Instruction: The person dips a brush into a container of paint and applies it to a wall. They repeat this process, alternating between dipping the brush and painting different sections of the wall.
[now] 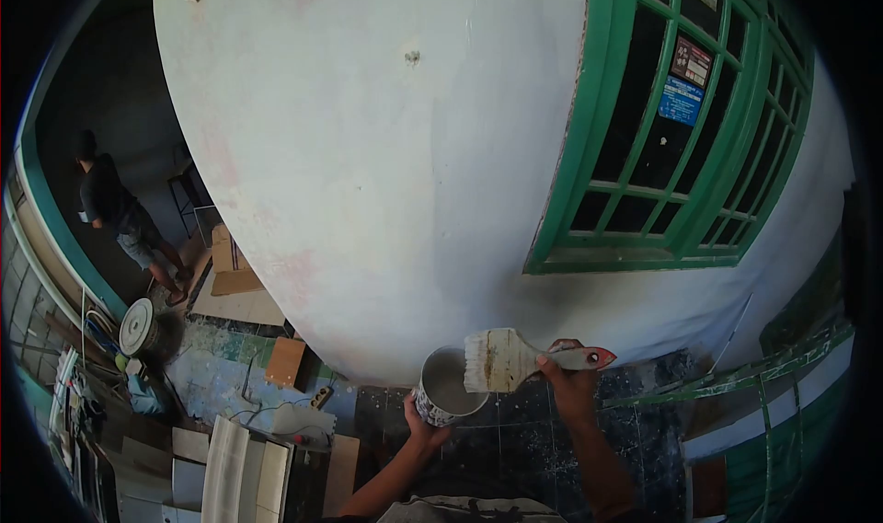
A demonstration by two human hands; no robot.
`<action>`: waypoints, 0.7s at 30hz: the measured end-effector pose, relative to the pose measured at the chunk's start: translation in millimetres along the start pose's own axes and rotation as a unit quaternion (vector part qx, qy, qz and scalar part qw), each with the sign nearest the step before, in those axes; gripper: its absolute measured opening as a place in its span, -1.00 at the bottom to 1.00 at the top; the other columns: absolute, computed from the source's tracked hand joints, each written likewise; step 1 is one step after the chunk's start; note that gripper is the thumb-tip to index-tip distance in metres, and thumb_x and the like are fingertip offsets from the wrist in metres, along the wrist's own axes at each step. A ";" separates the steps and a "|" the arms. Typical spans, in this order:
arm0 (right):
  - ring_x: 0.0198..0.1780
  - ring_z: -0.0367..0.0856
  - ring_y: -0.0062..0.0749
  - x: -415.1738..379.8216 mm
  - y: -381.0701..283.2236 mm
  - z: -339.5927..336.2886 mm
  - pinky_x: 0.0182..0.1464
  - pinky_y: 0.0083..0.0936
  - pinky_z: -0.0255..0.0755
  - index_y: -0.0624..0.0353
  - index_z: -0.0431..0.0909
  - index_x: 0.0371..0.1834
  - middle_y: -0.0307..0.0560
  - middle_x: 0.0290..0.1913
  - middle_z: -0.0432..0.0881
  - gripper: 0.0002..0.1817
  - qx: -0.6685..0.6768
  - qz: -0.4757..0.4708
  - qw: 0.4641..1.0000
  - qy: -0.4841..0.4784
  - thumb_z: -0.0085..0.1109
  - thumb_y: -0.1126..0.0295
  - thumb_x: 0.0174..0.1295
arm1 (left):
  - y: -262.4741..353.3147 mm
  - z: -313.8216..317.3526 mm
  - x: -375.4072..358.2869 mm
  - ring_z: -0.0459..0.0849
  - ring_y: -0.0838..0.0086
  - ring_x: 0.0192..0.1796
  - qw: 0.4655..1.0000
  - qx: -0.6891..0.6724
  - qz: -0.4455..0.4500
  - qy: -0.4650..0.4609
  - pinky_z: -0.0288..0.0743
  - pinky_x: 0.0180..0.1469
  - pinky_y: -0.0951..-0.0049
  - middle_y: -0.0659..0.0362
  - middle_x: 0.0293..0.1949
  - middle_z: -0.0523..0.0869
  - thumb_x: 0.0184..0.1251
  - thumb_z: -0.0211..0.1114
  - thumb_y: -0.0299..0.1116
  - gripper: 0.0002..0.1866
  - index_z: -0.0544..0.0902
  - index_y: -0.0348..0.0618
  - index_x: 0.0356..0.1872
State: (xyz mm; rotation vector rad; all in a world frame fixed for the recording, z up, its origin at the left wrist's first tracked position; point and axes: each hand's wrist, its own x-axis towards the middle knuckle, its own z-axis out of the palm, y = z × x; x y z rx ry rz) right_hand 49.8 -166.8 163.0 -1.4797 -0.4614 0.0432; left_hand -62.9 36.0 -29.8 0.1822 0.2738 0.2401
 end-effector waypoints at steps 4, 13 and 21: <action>-0.22 0.58 -0.59 2.6 -2.1 13.3 -0.17 -0.58 0.59 0.24 0.44 -0.07 -0.19 -0.18 0.54 -0.72 0.079 0.032 0.996 0.028 0.35 0.49 0.26 | 11.9 1.9 0.4 0.60 0.10 0.23 1.000 0.006 -0.005 0.004 0.41 0.32 -0.02 0.04 0.19 0.65 0.30 -0.11 0.20 -0.30 0.56 -0.08 0.24; -0.18 0.64 -0.48 19.5 -1.8 54.9 -0.13 -0.45 0.70 0.22 0.42 -0.06 -0.17 -0.17 0.52 -0.70 0.146 0.058 0.986 0.048 0.33 0.55 0.23 | 60.7 27.0 2.7 0.56 0.04 0.26 0.998 0.021 -0.017 -0.053 0.39 0.32 -0.12 0.02 0.22 0.61 0.31 -0.14 0.22 -0.28 0.53 -0.08 0.28; -0.21 0.68 -0.42 28.2 -1.5 88.5 -0.16 -0.40 0.75 0.23 0.41 -0.04 -0.14 -0.16 0.52 -0.69 0.179 0.090 0.978 0.049 0.30 0.60 0.22 | 89.1 2.6 23.1 0.50 -0.03 0.31 0.998 0.053 0.013 -0.026 0.31 0.35 -0.26 0.01 0.30 0.54 0.30 -0.18 0.25 -0.24 0.48 -0.06 0.33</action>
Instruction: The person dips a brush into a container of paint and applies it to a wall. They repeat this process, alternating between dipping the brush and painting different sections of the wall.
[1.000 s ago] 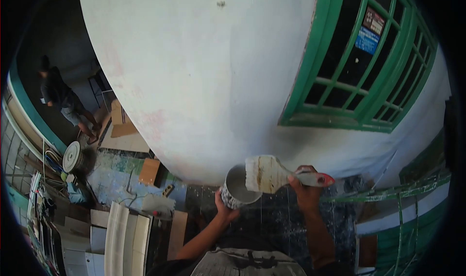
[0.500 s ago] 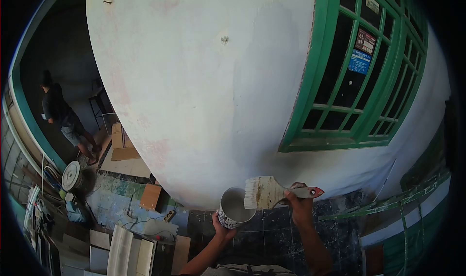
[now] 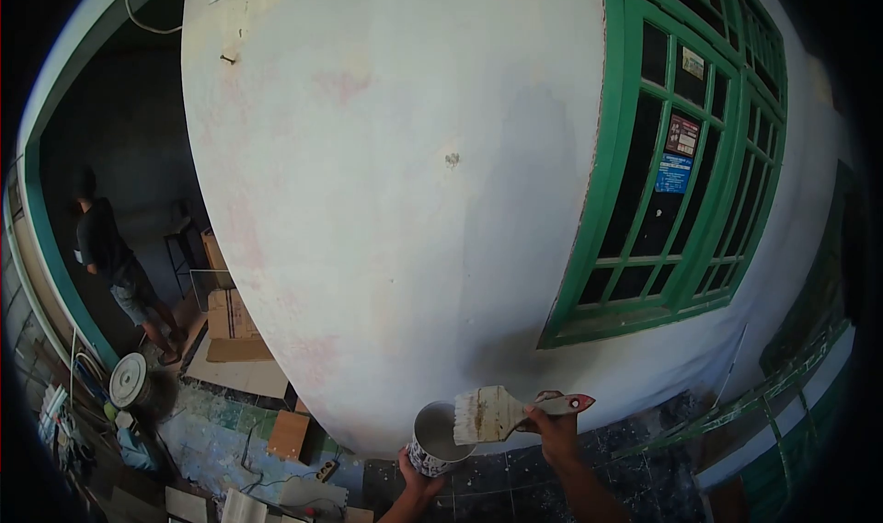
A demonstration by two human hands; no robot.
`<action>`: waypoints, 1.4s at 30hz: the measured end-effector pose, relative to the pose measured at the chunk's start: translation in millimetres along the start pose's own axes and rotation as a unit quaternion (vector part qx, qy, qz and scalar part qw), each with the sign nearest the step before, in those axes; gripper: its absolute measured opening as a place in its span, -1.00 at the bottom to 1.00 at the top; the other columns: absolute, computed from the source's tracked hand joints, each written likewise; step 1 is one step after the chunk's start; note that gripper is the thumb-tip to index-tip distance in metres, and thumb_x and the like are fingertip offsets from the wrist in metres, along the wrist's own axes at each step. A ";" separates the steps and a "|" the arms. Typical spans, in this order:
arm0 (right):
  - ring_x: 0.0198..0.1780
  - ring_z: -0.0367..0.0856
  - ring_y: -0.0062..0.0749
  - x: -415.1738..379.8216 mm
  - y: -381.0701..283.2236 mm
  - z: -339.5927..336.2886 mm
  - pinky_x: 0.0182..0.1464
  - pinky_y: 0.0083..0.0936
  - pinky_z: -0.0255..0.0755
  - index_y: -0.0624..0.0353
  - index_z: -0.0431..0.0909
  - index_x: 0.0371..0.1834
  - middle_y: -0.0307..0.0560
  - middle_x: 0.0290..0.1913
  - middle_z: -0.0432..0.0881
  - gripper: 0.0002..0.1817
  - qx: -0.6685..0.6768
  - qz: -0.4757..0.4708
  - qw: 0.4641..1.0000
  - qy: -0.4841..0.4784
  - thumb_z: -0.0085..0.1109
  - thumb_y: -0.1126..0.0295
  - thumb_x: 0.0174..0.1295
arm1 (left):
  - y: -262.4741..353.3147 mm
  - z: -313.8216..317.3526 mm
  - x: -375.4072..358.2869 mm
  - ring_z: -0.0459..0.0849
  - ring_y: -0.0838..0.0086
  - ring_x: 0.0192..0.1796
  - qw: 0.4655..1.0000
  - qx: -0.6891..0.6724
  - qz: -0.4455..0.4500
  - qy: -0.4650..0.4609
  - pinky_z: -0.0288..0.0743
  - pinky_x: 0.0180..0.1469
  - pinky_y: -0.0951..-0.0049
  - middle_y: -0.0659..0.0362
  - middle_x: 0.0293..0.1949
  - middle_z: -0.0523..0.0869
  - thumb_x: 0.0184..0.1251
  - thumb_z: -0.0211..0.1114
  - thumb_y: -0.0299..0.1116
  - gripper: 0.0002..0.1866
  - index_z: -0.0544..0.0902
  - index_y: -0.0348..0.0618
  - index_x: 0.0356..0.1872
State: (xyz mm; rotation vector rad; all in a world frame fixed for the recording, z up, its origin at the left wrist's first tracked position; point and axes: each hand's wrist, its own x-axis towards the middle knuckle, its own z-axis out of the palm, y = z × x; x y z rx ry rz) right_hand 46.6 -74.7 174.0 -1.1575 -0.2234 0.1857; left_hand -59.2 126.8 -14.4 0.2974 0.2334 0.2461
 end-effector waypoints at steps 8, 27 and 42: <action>-0.25 0.70 -0.38 9.3 9.8 17.4 -0.20 -0.35 0.75 0.19 0.41 -0.04 -0.13 -0.16 0.55 -0.69 0.016 -0.002 1.000 0.001 0.32 0.58 0.22 | 23.0 -3.0 14.6 0.41 -0.15 0.36 0.999 0.030 -0.032 -0.029 0.21 0.34 -0.39 -0.01 0.39 0.44 0.22 -0.16 0.34 -0.15 0.39 -0.01 0.41; -0.21 0.57 -0.59 -13.1 -6.9 67.9 -0.17 -0.59 0.51 0.22 0.43 -0.09 -0.20 -0.20 0.54 -0.72 -0.174 -0.124 0.976 -0.031 0.36 0.45 0.26 | 42.7 16.8 15.6 0.54 0.10 0.29 0.998 -0.047 0.000 -0.033 0.37 0.34 -0.08 0.09 0.26 0.59 0.33 -0.12 0.25 -0.28 0.53 -0.05 0.28; -0.21 0.56 -0.65 -13.5 6.9 80.8 -0.17 -0.63 0.48 0.21 0.48 -0.15 -0.24 -0.24 0.57 -0.75 -0.174 -0.048 0.975 -0.131 0.39 0.43 0.24 | 45.9 12.4 3.3 0.51 0.15 0.32 0.999 -0.013 0.009 -0.028 0.36 0.36 0.01 0.11 0.27 0.57 0.35 -0.06 0.22 -0.31 0.49 -0.04 0.31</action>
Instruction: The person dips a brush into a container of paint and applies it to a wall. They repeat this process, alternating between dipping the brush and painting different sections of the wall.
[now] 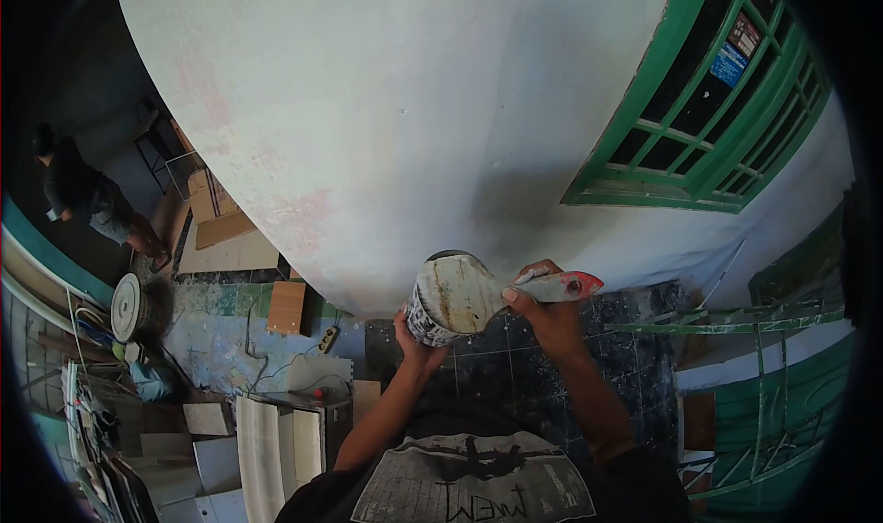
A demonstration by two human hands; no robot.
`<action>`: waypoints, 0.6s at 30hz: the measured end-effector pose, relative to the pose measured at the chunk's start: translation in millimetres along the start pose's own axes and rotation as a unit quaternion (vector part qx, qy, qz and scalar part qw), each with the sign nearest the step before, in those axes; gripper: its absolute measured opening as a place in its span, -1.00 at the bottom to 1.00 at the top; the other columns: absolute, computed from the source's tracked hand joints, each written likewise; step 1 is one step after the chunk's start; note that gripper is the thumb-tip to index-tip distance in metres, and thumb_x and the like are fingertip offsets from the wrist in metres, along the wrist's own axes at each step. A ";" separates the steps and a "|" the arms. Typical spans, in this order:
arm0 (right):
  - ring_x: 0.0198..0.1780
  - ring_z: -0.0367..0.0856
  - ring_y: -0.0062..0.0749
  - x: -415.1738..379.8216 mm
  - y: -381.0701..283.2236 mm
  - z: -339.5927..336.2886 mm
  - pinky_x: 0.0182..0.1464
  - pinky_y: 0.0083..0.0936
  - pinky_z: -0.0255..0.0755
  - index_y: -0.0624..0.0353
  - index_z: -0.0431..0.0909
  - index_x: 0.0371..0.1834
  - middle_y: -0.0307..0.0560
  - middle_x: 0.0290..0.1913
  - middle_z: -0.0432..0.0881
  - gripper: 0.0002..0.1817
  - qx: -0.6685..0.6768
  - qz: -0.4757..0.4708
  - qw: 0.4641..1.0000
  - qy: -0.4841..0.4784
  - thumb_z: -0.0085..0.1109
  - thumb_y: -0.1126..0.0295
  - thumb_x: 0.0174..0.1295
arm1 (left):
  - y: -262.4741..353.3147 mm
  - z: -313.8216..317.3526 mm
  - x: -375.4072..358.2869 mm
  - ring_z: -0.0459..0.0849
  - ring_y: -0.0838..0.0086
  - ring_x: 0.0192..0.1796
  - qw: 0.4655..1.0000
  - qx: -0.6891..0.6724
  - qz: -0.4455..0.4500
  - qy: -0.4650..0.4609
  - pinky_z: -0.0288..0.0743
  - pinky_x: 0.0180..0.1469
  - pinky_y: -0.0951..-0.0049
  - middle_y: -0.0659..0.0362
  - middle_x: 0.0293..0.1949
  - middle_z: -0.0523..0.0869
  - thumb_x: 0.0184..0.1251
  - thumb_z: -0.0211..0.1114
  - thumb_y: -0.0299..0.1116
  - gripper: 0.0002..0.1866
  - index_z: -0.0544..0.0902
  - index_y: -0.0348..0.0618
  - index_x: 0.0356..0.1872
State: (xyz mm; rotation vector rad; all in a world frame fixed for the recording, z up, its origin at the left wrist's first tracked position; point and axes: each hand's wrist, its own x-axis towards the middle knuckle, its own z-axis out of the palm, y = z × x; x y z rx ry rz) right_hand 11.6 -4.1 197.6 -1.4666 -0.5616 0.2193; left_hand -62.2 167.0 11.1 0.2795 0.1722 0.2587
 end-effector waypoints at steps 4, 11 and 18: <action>-0.19 0.55 -0.65 2.0 4.0 -1.3 -0.16 -0.62 0.49 0.20 0.47 -0.13 -0.24 -0.22 0.56 -0.73 0.056 0.034 0.998 -0.007 0.39 0.42 0.24 | 5.0 1.8 -1.6 0.53 0.16 0.31 1.000 -0.002 -0.006 -0.006 0.37 0.35 0.02 0.11 0.25 0.59 0.36 -0.05 0.20 -0.34 0.50 -0.05 0.28; -0.18 0.57 -0.62 -0.5 0.8 6.2 -0.14 -0.61 0.51 0.22 0.46 -0.09 -0.23 -0.20 0.56 -0.72 0.070 0.057 0.996 0.019 0.37 0.44 0.25 | 7.3 5.2 -7.4 0.55 0.17 0.29 1.000 -0.012 0.013 -0.010 0.38 0.36 0.04 0.11 0.24 0.60 0.39 -0.05 0.16 -0.36 0.51 -0.08 0.27; -0.24 0.64 -0.60 10.5 -40.3 -16.2 -0.20 -0.58 0.55 0.26 0.58 -0.20 -0.16 -0.26 0.68 -0.79 -0.183 -0.167 0.968 -0.044 0.42 0.48 0.18 | 3.7 -7.2 -6.5 0.56 0.18 0.28 0.999 -0.026 0.019 -0.006 0.38 0.36 0.06 0.11 0.23 0.62 0.40 -0.09 0.15 -0.37 0.53 -0.08 0.26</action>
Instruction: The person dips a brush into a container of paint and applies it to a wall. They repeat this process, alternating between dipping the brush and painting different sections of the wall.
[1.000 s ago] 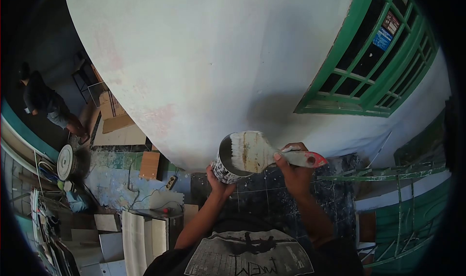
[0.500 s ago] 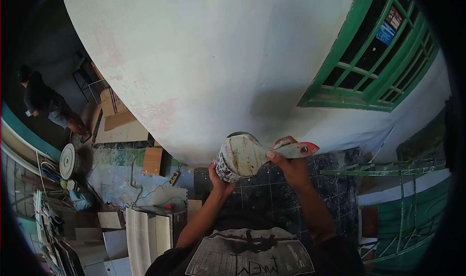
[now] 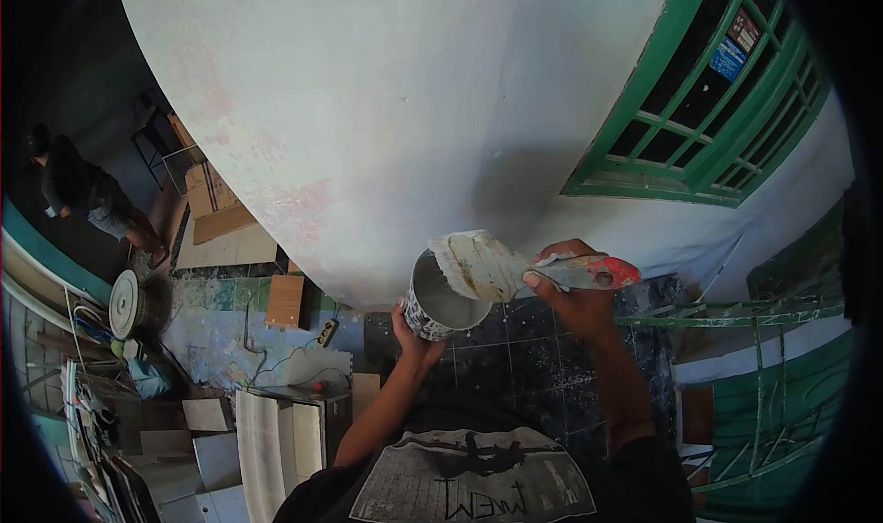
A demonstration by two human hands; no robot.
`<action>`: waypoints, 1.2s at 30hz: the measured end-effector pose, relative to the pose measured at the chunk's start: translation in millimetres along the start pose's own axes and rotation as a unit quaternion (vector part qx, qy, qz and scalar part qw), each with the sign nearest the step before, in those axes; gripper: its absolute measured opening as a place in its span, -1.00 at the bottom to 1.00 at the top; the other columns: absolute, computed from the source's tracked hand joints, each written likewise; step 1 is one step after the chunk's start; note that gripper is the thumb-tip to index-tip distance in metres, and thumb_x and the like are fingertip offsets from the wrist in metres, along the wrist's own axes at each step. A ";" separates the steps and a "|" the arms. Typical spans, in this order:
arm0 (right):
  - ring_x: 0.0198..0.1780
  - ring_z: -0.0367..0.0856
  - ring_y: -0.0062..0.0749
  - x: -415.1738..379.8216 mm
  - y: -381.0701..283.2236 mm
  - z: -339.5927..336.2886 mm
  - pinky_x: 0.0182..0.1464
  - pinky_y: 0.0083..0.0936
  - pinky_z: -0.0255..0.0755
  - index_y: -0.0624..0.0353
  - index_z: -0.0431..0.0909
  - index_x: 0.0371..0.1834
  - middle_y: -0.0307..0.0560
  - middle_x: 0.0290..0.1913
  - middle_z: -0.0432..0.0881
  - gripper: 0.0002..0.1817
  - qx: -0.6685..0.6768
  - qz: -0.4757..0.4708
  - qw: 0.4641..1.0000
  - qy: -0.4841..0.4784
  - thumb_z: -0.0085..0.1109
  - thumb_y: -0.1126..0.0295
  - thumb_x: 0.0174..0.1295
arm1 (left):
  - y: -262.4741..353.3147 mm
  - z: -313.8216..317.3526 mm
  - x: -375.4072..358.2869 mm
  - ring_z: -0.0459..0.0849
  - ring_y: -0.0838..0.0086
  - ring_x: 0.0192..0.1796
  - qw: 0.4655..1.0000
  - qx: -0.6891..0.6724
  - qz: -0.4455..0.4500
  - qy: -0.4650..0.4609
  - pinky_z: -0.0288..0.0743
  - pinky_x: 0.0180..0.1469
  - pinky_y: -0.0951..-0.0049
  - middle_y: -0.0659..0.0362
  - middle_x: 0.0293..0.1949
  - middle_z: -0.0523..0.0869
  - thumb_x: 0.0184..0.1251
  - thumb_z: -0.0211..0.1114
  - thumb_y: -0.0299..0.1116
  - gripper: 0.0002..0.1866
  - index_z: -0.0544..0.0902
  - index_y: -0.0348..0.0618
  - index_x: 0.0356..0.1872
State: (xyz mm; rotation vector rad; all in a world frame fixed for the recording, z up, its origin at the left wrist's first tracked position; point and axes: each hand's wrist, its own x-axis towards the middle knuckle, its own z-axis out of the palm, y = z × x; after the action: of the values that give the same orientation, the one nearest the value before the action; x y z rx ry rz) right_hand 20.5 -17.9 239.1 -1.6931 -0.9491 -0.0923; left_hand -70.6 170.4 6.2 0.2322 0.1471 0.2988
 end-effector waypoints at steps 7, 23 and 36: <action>-0.33 0.71 -0.48 26.8 -7.0 -9.0 -0.27 -0.53 0.56 0.20 0.67 -0.25 -0.16 -0.33 0.72 -0.83 -0.048 -0.040 0.989 -0.136 0.46 0.48 0.12 | -4.5 13.4 -0.1 0.60 0.17 0.24 0.999 -0.013 -0.045 0.005 0.46 0.29 0.03 0.08 0.19 0.65 0.37 -0.07 0.18 -0.35 0.54 -0.08 0.25; -0.36 0.72 -0.26 23.9 -6.5 1.5 -0.37 -0.46 0.55 0.14 0.67 -0.14 -0.12 -0.30 0.69 -0.72 -0.161 -0.180 0.960 -0.143 0.45 0.45 0.05 | -5.5 16.9 4.7 0.62 0.15 0.22 0.999 -0.015 -0.052 -0.006 0.44 0.30 -0.02 0.10 0.17 0.66 0.39 -0.10 0.15 -0.39 0.56 -0.05 0.22; -0.16 0.72 -0.39 12.0 58.0 -30.8 -0.28 -0.40 0.71 0.16 0.40 0.09 -0.13 -0.11 0.62 -0.60 0.327 0.230 0.897 0.187 0.33 0.48 0.23 | 5.0 11.1 17.7 0.53 -0.05 0.25 0.999 0.020 -0.033 0.020 0.38 0.21 -0.38 0.01 0.26 0.55 0.30 -0.15 0.29 -0.24 0.45 -0.03 0.34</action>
State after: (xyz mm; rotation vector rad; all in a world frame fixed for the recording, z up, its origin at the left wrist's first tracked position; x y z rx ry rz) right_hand 77.1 -39.7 211.1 -1.1619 -0.2206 0.1948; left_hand -53.3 178.3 16.2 0.2613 0.1992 0.2348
